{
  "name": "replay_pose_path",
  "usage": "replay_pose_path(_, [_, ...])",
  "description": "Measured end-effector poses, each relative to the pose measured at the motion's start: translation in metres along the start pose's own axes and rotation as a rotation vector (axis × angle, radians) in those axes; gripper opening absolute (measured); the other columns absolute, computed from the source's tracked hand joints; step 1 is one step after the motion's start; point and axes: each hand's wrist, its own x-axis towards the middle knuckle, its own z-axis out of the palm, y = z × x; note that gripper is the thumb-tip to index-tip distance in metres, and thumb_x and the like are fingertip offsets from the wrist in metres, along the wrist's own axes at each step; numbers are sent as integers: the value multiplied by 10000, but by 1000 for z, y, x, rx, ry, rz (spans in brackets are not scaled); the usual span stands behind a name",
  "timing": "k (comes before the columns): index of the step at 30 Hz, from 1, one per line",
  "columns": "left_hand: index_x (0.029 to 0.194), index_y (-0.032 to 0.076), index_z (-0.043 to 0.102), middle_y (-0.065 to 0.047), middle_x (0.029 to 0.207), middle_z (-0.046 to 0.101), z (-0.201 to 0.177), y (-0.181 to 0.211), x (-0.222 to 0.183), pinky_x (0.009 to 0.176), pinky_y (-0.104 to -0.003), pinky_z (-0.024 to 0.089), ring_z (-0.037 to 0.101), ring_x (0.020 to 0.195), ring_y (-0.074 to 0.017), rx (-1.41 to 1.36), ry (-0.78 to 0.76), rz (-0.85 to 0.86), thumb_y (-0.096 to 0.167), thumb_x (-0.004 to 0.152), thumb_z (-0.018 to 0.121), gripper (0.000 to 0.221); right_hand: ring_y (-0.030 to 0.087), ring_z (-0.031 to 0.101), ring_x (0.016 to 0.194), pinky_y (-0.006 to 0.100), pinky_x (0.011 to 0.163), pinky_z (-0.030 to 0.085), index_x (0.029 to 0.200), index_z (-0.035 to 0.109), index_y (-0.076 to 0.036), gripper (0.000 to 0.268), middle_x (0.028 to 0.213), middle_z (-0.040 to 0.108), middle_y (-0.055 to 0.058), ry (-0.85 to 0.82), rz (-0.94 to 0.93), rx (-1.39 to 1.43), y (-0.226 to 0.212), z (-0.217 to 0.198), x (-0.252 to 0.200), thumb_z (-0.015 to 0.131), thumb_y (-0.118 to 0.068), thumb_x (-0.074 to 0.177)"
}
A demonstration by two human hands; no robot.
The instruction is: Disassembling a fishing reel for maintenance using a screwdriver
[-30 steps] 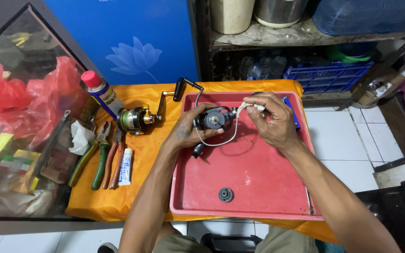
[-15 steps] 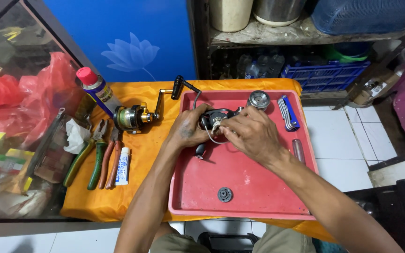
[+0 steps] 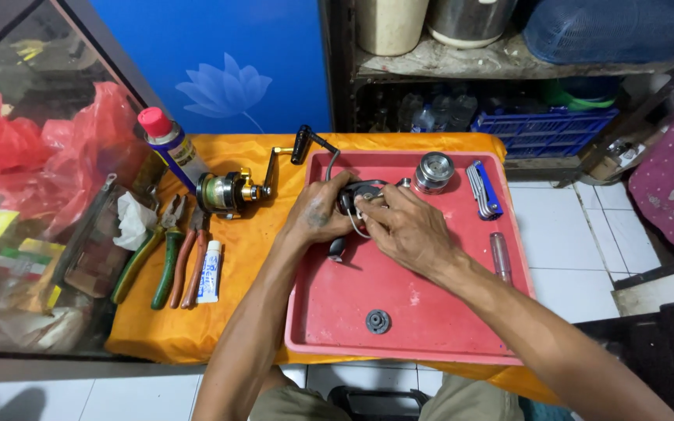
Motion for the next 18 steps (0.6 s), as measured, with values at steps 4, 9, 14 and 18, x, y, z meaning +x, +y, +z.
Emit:
replay_pose_path(4, [1187, 223, 654, -153, 912, 757, -3, 9, -3, 854, -546, 537, 718, 965, -404, 7, -3, -12, 412, 662, 810, 580, 333, 676, 885, 423, 714, 579, 1087, 796, -168, 218, 903, 635, 102, -56, -35, 69, 1, -11, 3, 653, -204, 925])
replay_pose_path(9, [1183, 228, 662, -144, 920, 764, -6, 13, -4, 884, -536, 537, 717, 985, -409, -12, -17, -27, 386, 610, 827, 617, 283, 654, 875, 395, 719, 570, 1018, 784, -193, 173, 889, 619, 59, -58, -121, 53, 22, -5, -3, 686, -222, 879])
replay_pose_path(14, [1172, 223, 664, -145, 916, 766, -3, 10, -3, 899, -541, 536, 715, 985, -418, -21, 4, -21, 401, 623, 830, 601, 166, 660, 834, 288, 701, 565, 1057, 764, -252, 155, 855, 629, -30, 106, -107, -77, 12, 0, -5, 647, -283, 961])
replay_pose_path(18, [1189, 234, 647, -148, 933, 761, 2, 2, -2, 897, -550, 540, 715, 979, -415, -5, 4, -39, 420, 632, 831, 616, 161, 602, 834, 284, 695, 521, 1020, 747, -246, 114, 863, 612, -37, 267, -269, -431, -1, 6, 6, 679, -226, 930])
